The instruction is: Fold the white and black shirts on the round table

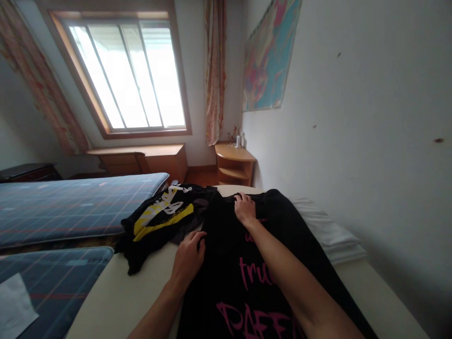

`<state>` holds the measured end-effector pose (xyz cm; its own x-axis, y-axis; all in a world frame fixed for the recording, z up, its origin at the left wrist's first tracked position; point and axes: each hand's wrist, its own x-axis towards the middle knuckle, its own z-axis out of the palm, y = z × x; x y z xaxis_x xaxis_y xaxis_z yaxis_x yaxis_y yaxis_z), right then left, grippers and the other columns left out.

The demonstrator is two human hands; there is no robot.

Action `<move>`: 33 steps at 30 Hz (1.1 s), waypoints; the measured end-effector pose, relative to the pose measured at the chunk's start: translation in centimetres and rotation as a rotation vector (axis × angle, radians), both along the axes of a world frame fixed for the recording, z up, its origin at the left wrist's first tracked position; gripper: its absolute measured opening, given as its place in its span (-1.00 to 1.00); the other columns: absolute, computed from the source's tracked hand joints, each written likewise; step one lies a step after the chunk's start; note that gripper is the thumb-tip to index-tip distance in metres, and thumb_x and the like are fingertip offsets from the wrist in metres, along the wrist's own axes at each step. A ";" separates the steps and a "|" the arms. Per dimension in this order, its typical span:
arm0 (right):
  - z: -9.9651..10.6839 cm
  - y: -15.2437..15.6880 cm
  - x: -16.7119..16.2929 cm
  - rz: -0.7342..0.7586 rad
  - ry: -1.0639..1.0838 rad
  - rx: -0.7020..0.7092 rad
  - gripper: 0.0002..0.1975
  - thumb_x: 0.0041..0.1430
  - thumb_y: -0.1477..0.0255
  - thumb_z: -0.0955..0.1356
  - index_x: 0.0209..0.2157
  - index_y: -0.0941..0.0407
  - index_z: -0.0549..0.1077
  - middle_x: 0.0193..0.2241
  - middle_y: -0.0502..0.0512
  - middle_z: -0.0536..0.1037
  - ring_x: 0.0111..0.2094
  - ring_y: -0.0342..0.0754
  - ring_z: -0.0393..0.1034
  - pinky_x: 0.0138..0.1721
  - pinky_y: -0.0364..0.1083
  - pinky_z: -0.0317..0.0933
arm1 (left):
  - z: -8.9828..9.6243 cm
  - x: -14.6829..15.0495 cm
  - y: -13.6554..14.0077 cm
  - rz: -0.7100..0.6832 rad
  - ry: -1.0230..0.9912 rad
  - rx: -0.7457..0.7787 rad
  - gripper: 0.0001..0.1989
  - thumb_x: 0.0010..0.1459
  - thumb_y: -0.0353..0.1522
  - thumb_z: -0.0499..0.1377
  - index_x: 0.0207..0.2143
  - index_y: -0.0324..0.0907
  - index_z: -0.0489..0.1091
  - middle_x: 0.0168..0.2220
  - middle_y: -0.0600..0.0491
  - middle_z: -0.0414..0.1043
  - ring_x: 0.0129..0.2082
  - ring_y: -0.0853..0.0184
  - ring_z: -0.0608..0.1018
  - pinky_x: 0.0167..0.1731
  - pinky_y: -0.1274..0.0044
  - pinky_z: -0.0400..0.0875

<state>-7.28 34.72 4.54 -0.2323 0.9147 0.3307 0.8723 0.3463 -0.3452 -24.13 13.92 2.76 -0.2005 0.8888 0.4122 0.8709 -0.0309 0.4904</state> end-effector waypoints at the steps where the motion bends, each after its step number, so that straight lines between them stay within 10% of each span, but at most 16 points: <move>1: 0.0 -0.5 -0.1 -0.023 -0.016 0.003 -0.60 0.35 0.38 0.17 0.14 0.08 0.39 0.28 0.21 0.23 0.18 0.17 0.14 0.12 0.12 0.06 | 0.0 0.0 0.0 0.000 0.005 -0.001 -0.74 0.28 -0.46 0.04 -0.06 -0.13 0.44 -0.04 -0.03 0.50 -0.06 0.18 0.55 -0.01 0.32 0.42; 15: -0.7 -3.0 -0.7 0.021 -0.139 -0.354 -0.18 0.29 -0.11 -0.01 0.42 0.05 -0.16 0.44 0.15 -0.27 0.40 0.34 -0.50 0.24 0.45 -0.50 | -0.1 0.1 -0.2 0.010 0.026 0.005 -0.74 0.28 -0.43 0.04 -0.05 -0.10 0.44 -0.05 -0.02 0.51 -0.09 0.19 0.57 -0.05 0.35 0.44; 23: -0.1 -1.9 -1.4 0.218 -0.120 -0.353 -0.29 0.36 -0.03 0.01 0.37 0.07 0.07 0.42 0.14 -0.08 0.41 0.20 -0.35 0.31 0.32 -0.53 | 0.3 0.4 -0.3 -0.056 -0.098 0.057 -0.72 0.26 -0.42 0.04 -0.02 -0.09 0.41 -0.01 0.00 0.49 -0.03 0.22 0.54 0.02 0.37 0.41; 28: 1.8 -3.3 -2.3 0.166 0.079 -0.146 -0.49 0.38 0.16 0.13 0.20 0.13 0.29 0.23 0.29 0.34 0.23 0.13 0.19 0.21 0.11 0.01 | 1.0 1.8 -0.3 -0.013 -0.230 0.050 -0.75 0.23 -0.37 0.08 -0.04 -0.10 0.37 -0.13 0.00 0.54 -0.17 0.21 0.58 -0.11 0.37 0.45; 33: 5.1 -4.9 -3.3 0.130 0.234 -0.337 -0.30 0.21 -0.15 0.18 0.06 0.14 0.35 -0.07 0.30 0.56 -0.04 0.17 0.47 -0.05 0.04 0.28 | 2.3 3.8 -0.8 -0.067 -0.237 0.036 -0.77 0.17 -0.44 0.10 -0.11 -0.10 0.38 -0.15 0.02 0.55 -0.20 0.22 0.58 -0.14 0.39 0.43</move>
<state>-10.62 29.77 9.61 -0.3070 0.9487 0.0756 0.7134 0.2820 -0.6416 -20.33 13.17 5.11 -0.2367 0.8888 0.3924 0.7272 -0.1057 0.6782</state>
